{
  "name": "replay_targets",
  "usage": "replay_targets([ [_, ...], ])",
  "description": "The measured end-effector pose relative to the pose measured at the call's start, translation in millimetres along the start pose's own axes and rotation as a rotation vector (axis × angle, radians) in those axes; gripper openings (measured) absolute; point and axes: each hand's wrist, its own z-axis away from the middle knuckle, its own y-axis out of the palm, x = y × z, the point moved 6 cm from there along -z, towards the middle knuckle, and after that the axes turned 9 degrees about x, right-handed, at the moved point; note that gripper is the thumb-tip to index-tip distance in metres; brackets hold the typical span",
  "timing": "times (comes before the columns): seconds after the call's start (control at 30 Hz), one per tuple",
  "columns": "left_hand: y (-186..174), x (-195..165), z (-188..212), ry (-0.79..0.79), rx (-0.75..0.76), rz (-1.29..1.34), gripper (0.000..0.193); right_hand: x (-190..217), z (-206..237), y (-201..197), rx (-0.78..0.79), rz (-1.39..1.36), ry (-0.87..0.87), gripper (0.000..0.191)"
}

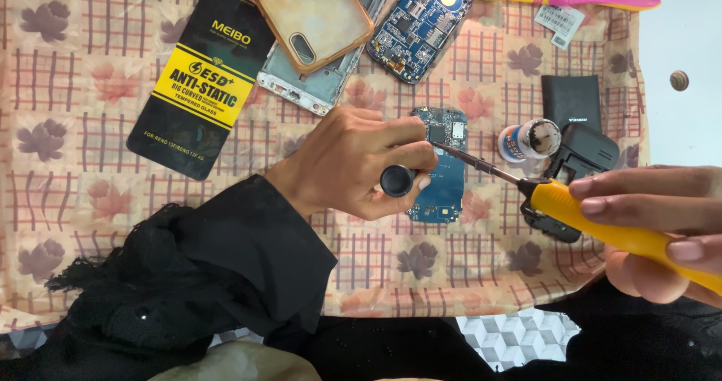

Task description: The person uses a soldering iron to apply heat and solder to a small circuit board. They hold the board steady with one hand while carefully moving the soldering iron tip across specific components.

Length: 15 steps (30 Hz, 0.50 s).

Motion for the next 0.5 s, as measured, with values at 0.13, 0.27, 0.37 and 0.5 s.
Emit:
replay_targets([
  [0.13,1,1,0,0.001,0.000,0.009,0.021,-1,9,3,0.005,0.006,-0.066,0.051],
  [0.27,0,0,0,0.001,0.002,0.010,0.021,-1,18,-3,0.120,-0.008,-0.005,0.057],
  [0.37,-1,-1,0,-0.002,0.004,0.004,0.022,-2,14,-2,0.149,-0.046,-0.026,0.061],
  [0.5,-1,-1,-1,-0.005,0.005,0.001,0.023,2,-4,-4,0.103,-0.030,-0.004,0.063],
])
